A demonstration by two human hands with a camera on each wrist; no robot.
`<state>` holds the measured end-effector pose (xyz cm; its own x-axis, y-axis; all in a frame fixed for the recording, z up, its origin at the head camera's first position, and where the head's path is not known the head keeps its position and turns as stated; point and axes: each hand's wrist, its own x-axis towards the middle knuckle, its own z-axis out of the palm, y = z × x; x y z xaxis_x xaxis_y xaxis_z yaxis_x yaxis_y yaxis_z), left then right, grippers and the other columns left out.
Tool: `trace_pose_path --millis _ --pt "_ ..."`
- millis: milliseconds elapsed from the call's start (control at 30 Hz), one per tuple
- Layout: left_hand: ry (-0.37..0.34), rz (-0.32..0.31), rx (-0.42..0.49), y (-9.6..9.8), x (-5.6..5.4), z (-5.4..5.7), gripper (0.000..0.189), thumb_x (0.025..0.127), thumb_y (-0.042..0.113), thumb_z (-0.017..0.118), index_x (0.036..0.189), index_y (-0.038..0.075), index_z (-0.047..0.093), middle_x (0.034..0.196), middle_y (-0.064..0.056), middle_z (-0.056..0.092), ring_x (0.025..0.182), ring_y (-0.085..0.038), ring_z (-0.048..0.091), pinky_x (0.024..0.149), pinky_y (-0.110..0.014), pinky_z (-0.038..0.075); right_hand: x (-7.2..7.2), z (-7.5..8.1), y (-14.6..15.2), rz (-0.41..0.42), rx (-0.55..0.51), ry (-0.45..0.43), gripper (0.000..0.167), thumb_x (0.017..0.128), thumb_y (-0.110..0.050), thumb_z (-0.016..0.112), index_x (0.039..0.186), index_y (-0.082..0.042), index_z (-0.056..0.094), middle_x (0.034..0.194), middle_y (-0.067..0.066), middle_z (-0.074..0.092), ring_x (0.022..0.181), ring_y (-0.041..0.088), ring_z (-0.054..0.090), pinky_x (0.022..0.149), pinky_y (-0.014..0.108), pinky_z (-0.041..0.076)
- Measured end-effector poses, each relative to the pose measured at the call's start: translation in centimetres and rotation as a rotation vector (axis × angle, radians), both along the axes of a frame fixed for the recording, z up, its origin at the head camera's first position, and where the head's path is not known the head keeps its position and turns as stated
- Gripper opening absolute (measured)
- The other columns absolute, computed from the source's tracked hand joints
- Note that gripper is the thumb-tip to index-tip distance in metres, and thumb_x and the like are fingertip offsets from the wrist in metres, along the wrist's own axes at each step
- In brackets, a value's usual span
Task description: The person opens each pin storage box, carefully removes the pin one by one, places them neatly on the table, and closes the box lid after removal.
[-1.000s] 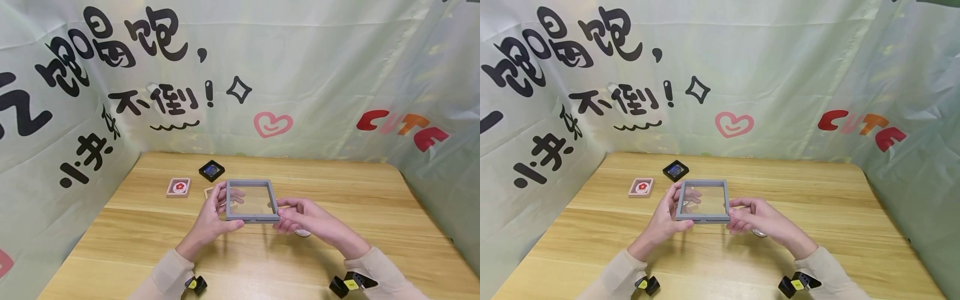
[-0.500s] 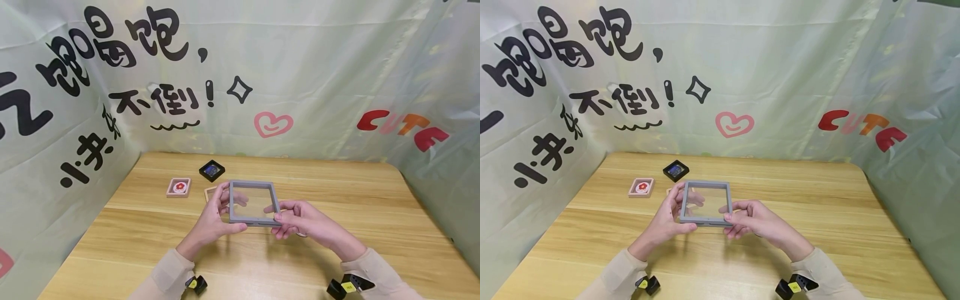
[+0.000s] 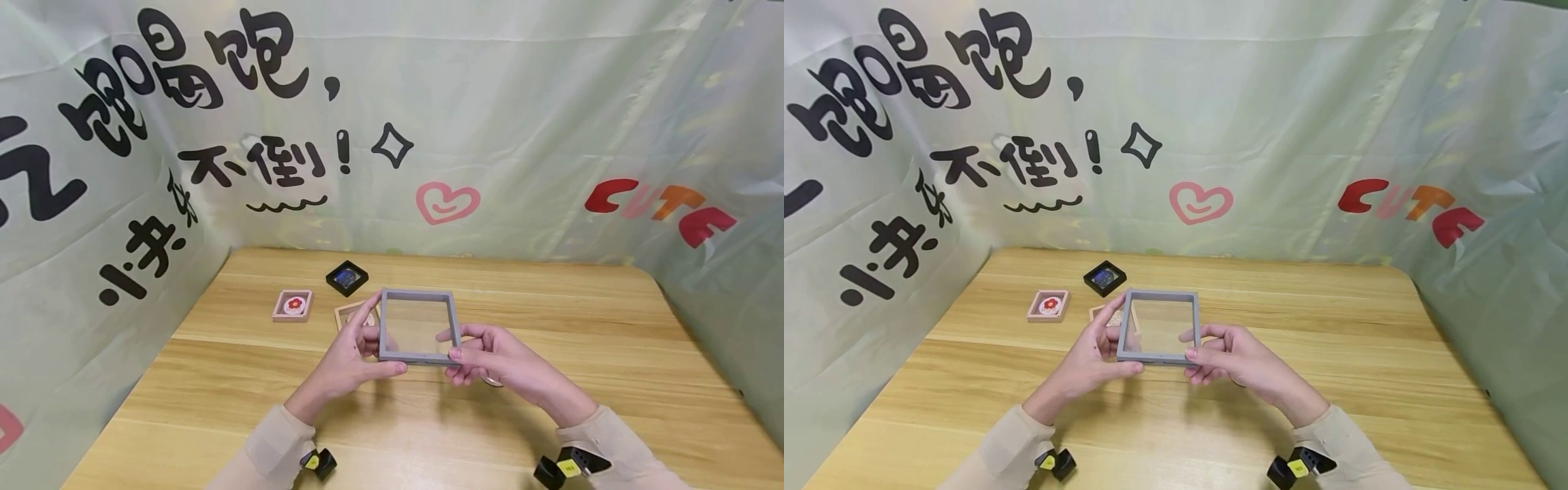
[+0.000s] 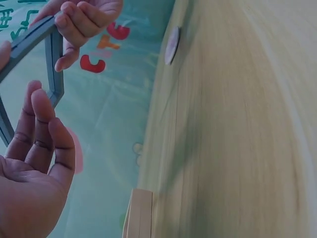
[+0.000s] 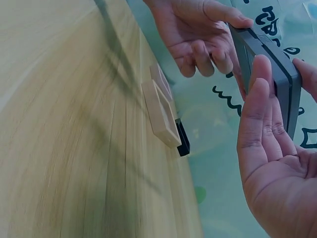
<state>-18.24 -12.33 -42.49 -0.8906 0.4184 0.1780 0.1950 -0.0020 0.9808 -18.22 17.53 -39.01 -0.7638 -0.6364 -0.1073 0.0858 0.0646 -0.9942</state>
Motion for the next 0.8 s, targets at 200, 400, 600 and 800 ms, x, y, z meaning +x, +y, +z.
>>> trace_pose_path --millis 200,400,600,800 --pt "-0.081 -0.01 0.023 0.05 0.13 0.31 0.119 0.085 0.008 0.089 0.174 0.023 0.012 0.112 -0.026 0.078 0.085 -0.021 0.079 0.084 -0.034 0.066 -0.14 -0.07 0.17 -0.021 0.004 0.041 0.054 0.107 -0.015 0.066 0.144 0.019 0.045 0.095 0.002 0.082 0.084 0.012 0.078 0.079 0.029 0.066" --pt "-0.105 -0.027 0.007 0.02 0.16 0.39 0.092 0.098 0.014 0.077 0.171 0.006 0.02 0.099 -0.015 0.077 0.071 -0.014 0.072 0.078 -0.032 0.066 -0.39 -0.44 0.3 -0.027 0.031 0.086 0.047 0.107 -0.014 0.065 0.139 0.015 0.046 0.1 0.006 0.081 0.09 0.018 0.08 0.082 0.036 0.067" --pt "-0.078 -0.043 0.006 0.02 0.12 0.22 0.058 0.104 0.012 0.068 0.154 -0.008 0.045 0.1 -0.032 0.071 0.072 -0.011 0.072 0.079 -0.029 0.065 -0.46 -0.7 0.15 -0.036 0.084 0.123 0.049 0.107 -0.016 0.067 0.142 0.011 0.045 0.102 0.005 0.081 0.094 0.025 0.081 0.085 0.046 0.067" --pt "-0.085 -0.053 0.037 0.06 0.16 0.08 0.041 0.103 0.008 0.068 0.14 -0.006 0.057 0.097 -0.028 0.072 0.073 -0.013 0.073 0.075 -0.03 0.066 -0.45 -0.94 0.05 -0.023 0.072 0.152 0.042 0.106 -0.013 0.068 0.137 0.008 0.049 0.1 0.007 0.082 0.092 0.025 0.082 0.083 0.045 0.067"
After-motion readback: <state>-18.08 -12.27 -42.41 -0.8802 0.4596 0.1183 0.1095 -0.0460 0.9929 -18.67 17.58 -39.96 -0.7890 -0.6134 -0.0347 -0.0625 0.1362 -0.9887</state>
